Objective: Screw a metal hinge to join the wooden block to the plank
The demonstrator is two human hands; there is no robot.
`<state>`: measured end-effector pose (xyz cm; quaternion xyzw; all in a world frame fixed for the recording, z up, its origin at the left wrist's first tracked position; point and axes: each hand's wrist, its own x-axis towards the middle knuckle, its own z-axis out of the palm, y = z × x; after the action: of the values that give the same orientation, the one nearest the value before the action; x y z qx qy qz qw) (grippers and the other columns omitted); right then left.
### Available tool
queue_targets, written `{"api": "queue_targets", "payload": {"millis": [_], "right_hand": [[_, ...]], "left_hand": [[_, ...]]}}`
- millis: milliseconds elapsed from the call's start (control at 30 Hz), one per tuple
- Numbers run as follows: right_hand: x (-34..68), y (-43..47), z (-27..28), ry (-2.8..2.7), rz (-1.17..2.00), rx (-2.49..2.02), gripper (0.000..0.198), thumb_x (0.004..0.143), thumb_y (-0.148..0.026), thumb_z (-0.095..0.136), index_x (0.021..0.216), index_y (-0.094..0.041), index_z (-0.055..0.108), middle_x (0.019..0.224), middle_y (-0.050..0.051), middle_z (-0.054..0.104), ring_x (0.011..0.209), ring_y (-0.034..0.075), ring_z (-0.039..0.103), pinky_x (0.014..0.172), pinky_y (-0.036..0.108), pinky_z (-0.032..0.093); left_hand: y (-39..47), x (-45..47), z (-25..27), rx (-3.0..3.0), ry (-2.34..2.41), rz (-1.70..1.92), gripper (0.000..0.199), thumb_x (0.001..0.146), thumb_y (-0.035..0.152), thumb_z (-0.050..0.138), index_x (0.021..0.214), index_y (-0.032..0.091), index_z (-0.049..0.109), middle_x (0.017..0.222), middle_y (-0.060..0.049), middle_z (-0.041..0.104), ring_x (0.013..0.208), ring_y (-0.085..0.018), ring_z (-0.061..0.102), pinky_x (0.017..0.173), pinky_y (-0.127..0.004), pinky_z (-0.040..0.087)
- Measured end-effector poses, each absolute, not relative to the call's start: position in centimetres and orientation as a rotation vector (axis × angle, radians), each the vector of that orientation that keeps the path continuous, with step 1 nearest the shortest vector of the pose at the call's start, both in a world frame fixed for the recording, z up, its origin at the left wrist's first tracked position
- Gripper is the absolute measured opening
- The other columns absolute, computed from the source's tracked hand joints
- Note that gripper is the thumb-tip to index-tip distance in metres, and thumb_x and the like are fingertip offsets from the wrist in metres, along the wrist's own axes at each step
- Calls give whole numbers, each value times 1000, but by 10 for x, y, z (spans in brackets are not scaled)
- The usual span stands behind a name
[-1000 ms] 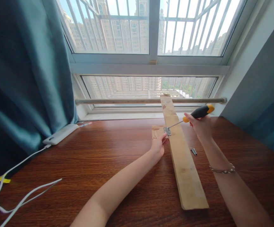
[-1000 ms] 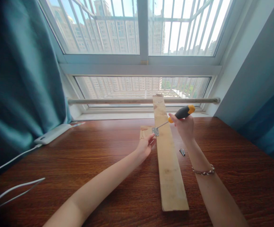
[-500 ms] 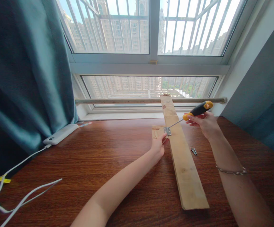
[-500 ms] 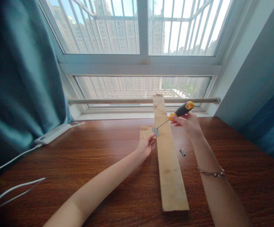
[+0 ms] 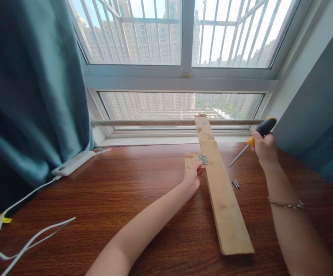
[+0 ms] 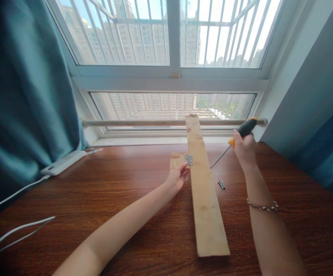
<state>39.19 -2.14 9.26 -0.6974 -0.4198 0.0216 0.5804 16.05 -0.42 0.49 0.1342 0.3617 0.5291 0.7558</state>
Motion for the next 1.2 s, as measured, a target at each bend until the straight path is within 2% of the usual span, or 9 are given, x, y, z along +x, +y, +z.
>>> {"api": "queue_targets", "payload": {"millis": [100,233,500,800,1200], "right_hand": [[422,-13,77,-1174,-127,-2020,43,74,-48,58,95,-11,61,83,15,67,80,27,64,64,32,47],[439,3,40,-1613,89,-2341,39,74,-38,60,102,-11,62,96,17,68,94,29,63,74,31,46],[447,17,-11,-1686,238,-2457,30,69,-33,67,88,-10,64,93,18,69,87,28,65,70,31,47],[453,21,-24,-1744,310,-2457,32,66,-34,69,89,-13,65,98,17,69,91,30,65,73,32,48],[451,21,-24,-1725,275,-2519,45,59,-44,74,92,-13,66,98,17,69,92,33,65,73,35,49]], "left_hand": [[-4,161,4,298,789,1171,17,70,-2,63,75,14,59,70,-2,65,58,-8,60,59,-21,48],[-4,161,3,317,784,1179,20,68,-2,65,76,15,60,72,-2,66,59,-8,60,60,-20,48],[-3,160,3,315,787,1178,20,66,-2,68,77,14,61,73,-3,66,60,-9,61,57,-19,49],[-4,161,4,314,804,1175,18,68,-2,66,73,14,61,72,-3,65,59,-8,60,59,-20,49],[-5,160,7,301,808,1179,17,68,-2,65,75,13,61,71,-3,66,56,-8,60,57,-19,49]]}}
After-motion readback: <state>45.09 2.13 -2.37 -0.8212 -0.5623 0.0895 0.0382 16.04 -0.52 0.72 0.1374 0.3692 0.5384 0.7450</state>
